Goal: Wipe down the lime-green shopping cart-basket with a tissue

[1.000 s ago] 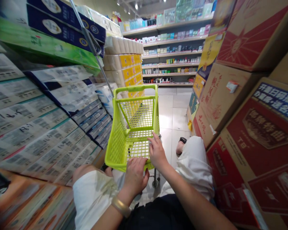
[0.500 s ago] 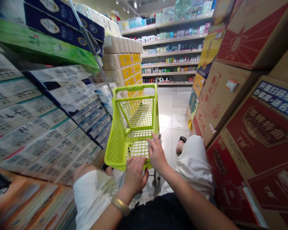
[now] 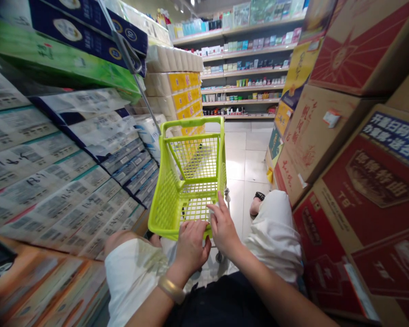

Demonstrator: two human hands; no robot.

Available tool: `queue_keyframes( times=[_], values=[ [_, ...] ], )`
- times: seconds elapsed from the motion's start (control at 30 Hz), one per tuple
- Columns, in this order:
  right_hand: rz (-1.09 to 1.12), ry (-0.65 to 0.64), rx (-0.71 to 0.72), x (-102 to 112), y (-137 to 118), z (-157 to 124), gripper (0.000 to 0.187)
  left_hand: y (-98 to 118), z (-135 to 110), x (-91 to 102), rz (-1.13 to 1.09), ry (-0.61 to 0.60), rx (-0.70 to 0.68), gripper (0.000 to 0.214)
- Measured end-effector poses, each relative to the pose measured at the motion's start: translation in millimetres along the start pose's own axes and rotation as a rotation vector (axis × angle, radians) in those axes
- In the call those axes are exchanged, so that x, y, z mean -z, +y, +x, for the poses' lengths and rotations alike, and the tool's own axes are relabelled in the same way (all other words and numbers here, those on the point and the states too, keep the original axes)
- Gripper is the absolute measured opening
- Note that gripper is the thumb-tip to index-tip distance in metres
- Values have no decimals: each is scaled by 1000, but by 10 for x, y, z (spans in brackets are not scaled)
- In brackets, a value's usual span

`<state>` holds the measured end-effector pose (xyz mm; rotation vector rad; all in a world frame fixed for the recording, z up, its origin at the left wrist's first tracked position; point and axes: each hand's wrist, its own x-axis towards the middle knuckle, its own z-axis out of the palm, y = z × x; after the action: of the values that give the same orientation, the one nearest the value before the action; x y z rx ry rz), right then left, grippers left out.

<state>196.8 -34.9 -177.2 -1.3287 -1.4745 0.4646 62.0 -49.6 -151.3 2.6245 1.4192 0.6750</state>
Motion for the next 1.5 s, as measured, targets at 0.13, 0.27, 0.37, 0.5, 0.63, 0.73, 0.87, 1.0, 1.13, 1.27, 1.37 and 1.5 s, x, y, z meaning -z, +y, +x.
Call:
queue_keyframes(
  times=[0.13, 0.27, 0.37, 0.5, 0.63, 0.73, 0.87, 1.0, 1.13, 1.27, 1.37, 1.5],
  values=[
    [-4, 26, -56, -27, 88, 391, 40, 2, 9, 1, 6, 11, -2, 24],
    [2, 33, -53, -42, 102, 387, 44, 2, 8, 2, 18, 24, -8, 24],
    [5, 9, -22, -25, 42, 101, 45, 2, 2, 7, 20, 31, -10, 21],
    [9, -11, -6, -8, -10, -78, 44, 5, 2, 11, 17, 30, -17, 20],
    [-2, 24, -46, -33, 45, 242, 41, 10, 17, 11, 17, 22, -11, 23],
    [-3, 53, -69, -53, 90, 479, 42, 5, 22, 8, 22, 17, -9, 25],
    [19, 51, -51, -55, 79, 351, 44, -12, 7, -2, 17, 24, -3, 24],
    [41, 11, -10, -38, 27, -5, 45, -14, -7, -1, 6, 24, -8, 21],
    [56, 3, -39, -38, 40, 64, 43, -2, 8, 13, 1, 17, -9, 22],
    [60, 54, -107, -47, 99, 469, 40, 5, 27, 17, 1, 13, -1, 27],
    [60, 77, -128, -55, 118, 606, 39, -1, 25, 14, 16, 15, -4, 26],
    [59, 66, -87, -62, 76, 350, 40, -14, 4, 12, 18, 27, -5, 23]
  ],
)
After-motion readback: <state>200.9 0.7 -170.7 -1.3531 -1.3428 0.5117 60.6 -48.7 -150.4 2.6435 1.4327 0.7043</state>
